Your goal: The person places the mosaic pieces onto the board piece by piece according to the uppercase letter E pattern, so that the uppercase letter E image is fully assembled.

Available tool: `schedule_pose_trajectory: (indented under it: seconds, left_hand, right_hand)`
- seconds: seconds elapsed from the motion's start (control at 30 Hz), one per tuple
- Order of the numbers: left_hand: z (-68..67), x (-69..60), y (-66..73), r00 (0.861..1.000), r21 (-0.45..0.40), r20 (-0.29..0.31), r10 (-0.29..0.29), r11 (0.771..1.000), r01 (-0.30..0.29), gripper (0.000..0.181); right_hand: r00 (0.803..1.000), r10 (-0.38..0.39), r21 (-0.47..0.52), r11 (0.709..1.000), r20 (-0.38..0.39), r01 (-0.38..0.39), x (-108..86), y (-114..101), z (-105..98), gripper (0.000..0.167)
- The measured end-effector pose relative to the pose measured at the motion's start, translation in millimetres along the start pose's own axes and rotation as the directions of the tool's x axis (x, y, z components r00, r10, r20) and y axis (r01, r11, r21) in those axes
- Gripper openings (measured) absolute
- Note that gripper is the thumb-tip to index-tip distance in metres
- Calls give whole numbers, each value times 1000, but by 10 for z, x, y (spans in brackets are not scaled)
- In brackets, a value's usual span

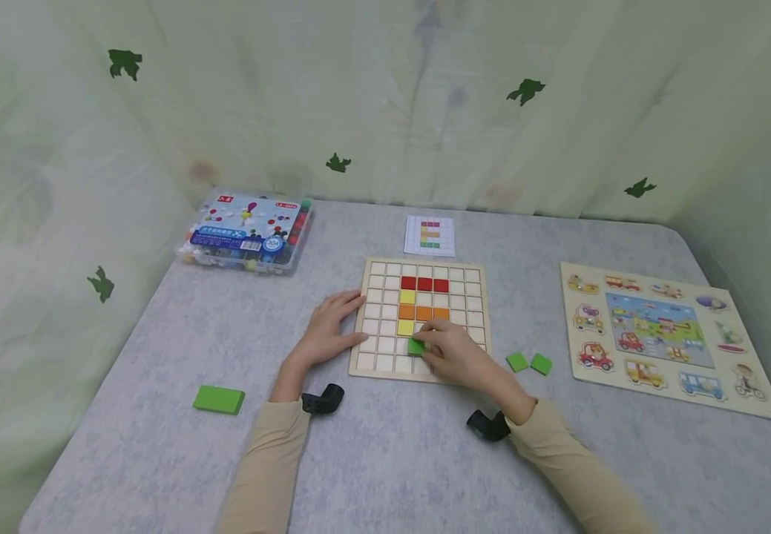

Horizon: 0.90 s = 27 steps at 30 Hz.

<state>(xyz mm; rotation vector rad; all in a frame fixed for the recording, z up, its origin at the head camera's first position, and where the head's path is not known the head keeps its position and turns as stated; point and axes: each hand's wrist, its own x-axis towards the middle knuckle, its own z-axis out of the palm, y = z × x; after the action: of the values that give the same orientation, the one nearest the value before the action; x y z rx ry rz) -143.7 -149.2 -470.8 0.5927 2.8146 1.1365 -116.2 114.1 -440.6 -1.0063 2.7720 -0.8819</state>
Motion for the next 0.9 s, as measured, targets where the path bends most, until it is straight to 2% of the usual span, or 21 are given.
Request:
schedule_pose_trajectory:
  seconds: [0.13,0.33,0.67,0.9]
  left_hand:
    - [-10,22,4,999,14,33,-37,999,36,68]
    - [-17,18,9,999,17,29,-31,999,31,68]
    - [-22,12,17,999,20,33,-33,999,33,68]
    - [-20,13,16,999,24,32,-30,999,29,68]
  right_hand:
    - [1000,-2,-10,1000,-7,2,28,-14,24,30]
    - [999,-31,-44,999,-20,30,52,-42,59,29]
    - [1000,20,-51,999,-10,-21,75,-76,82,28]
    - [1000,4,-85,996,-18,-6,109,-89,111,24]
